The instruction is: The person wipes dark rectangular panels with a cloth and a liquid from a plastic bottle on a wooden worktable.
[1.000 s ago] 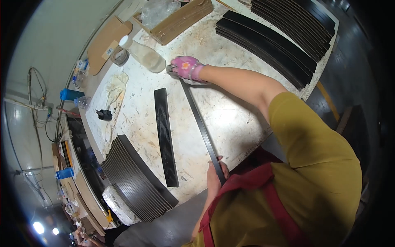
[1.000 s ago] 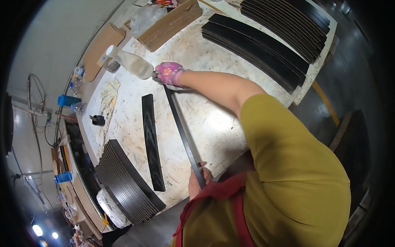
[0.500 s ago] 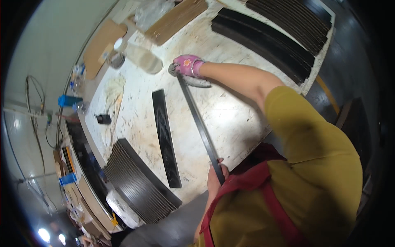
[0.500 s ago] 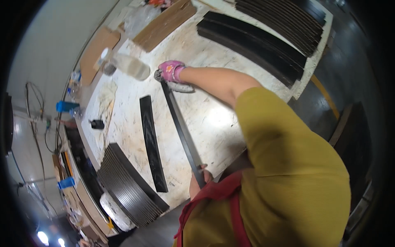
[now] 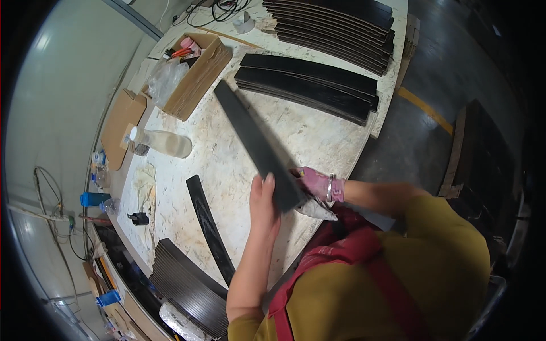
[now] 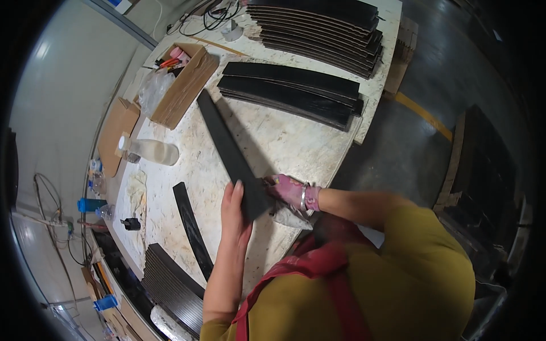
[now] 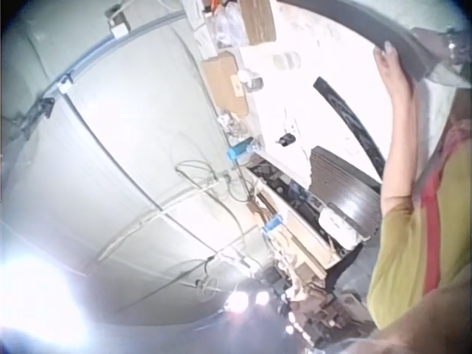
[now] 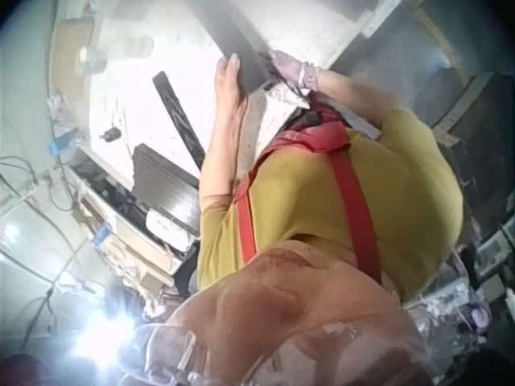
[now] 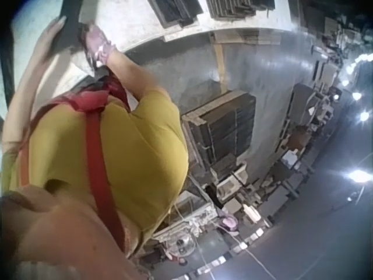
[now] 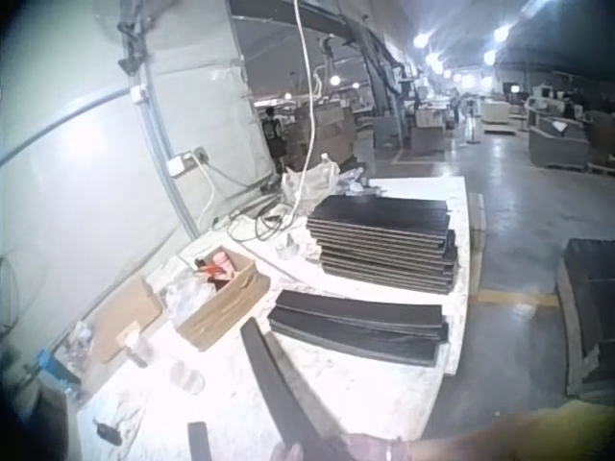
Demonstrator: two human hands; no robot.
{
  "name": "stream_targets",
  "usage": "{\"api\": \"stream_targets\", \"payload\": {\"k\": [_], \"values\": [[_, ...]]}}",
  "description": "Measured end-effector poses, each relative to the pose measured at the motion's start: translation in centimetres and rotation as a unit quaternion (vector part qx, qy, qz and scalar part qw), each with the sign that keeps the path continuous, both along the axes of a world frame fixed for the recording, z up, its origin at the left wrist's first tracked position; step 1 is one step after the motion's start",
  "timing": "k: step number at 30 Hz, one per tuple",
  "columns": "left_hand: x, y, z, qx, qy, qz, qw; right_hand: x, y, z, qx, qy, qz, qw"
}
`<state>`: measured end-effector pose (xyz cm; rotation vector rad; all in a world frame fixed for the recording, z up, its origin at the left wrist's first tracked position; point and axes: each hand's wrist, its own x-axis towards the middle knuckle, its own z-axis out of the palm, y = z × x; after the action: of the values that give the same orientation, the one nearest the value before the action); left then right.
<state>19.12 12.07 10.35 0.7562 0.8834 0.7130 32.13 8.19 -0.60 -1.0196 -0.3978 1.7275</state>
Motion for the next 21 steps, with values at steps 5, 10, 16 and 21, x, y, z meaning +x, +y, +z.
{"api": "stream_targets", "payload": {"k": [5, 10, 16, 21], "values": [[8.0, 1.3, -2.6, 0.005, 0.006, -0.013, 1.000, -0.8, -0.7, -11.3, 0.179, -0.409, 0.043, 0.894], [13.6, 1.6, -1.7, -0.014, 0.067, -0.067, 0.995, -0.9, 0.2, -19.3, 0.359, -0.417, 0.105, 0.828], [18.2, 3.9, -3.9, -0.003, 0.063, -0.197, 0.978, 1.4, 0.0, -5.9, 0.265, -0.605, 0.451, 0.601], [16.4, 6.9, -3.6, 0.195, 0.145, -0.284, 0.927, 1.4, -0.8, -0.5, 0.190, -0.112, 0.054, 0.974]]}}
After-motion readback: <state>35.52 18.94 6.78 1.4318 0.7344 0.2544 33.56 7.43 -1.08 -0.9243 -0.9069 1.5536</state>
